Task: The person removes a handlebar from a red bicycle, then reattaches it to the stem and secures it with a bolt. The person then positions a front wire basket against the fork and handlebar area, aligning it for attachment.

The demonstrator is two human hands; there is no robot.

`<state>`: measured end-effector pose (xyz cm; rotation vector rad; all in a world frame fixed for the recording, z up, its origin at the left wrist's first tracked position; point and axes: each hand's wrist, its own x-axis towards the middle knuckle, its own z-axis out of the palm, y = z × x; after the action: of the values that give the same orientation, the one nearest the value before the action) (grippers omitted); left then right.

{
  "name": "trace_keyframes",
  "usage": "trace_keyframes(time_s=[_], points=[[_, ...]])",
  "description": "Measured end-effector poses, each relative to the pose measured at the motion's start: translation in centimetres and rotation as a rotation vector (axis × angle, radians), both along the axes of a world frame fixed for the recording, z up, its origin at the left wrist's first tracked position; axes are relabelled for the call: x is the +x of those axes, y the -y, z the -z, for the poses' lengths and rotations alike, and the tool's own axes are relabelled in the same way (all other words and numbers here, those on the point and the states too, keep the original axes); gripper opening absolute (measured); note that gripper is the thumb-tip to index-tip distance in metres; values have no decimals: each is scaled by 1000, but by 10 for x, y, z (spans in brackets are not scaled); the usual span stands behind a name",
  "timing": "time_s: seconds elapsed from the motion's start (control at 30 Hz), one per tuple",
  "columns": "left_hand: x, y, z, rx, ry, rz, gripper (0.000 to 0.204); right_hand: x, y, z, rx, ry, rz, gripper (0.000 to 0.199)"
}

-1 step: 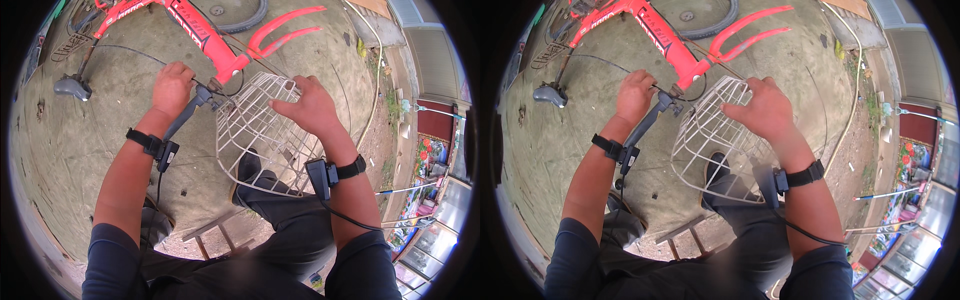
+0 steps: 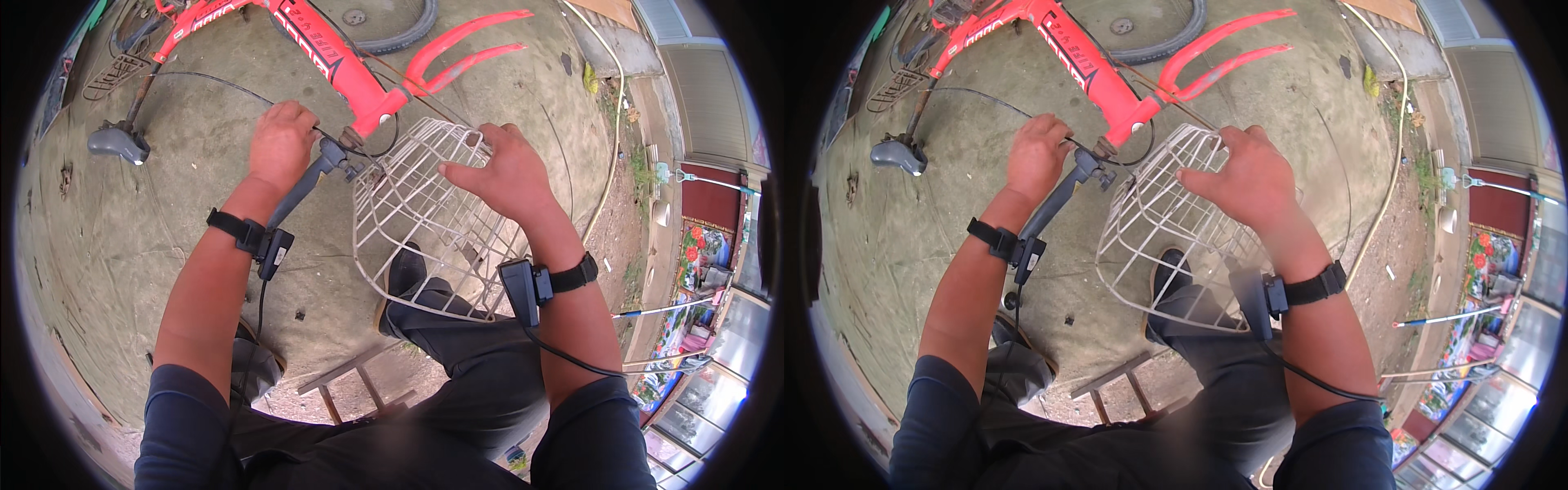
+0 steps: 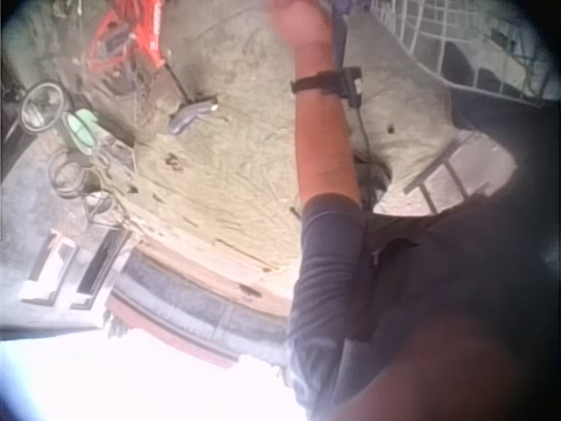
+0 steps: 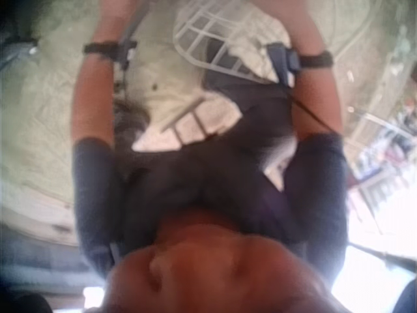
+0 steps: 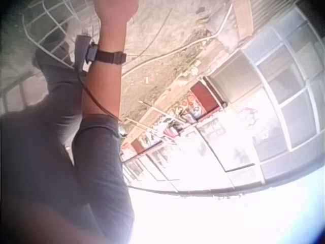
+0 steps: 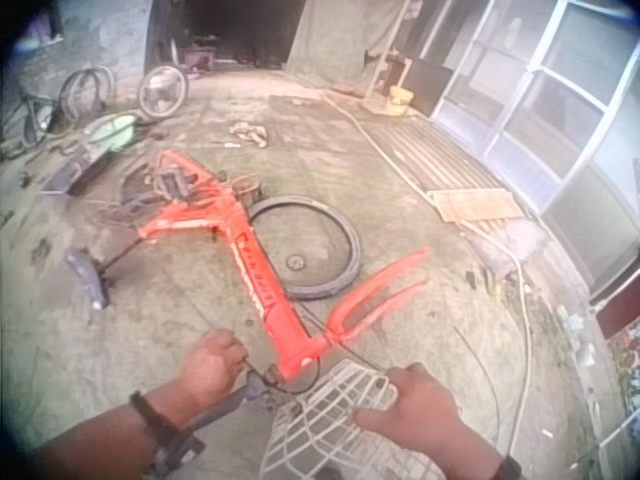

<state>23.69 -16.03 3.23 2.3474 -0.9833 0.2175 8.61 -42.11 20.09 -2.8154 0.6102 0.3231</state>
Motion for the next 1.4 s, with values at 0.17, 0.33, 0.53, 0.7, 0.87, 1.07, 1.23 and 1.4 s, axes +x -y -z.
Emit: trace_keyframes(time_s=[0.17, 0.33, 0.53, 0.7, 0.87, 1.07, 1.23, 1.4], points=[[5, 4, 10, 38, -86, -41, 17, 0, 0, 0, -10, 30, -16, 79], [5, 2, 16, 102, -159, -68, 14, 0, 1, 0, -1, -1, -6, 79], [-20, -10, 6, -56, -84, -116, 11, -1, 1, 3, -8, 41, -17, 69], [-80, 6, -1, -284, -843, -309, 24, -2, 1, 3, 2, 49, -14, 64], [-115, 34, 2, -593, -1527, -567, 43, -1, 1, 1, 7, 42, -11, 64], [-105, 59, 3, -803, -1596, -681, 42, -2, 0, 0, 12, 38, -10, 64], [-106, 62, 13, -864, -1582, -657, 40, -2, 1, 2, 4, 47, -12, 63], [-114, 53, 25, -1001, -1639, -607, 43, -3, 1, 2, 13, 48, -3, 63]])
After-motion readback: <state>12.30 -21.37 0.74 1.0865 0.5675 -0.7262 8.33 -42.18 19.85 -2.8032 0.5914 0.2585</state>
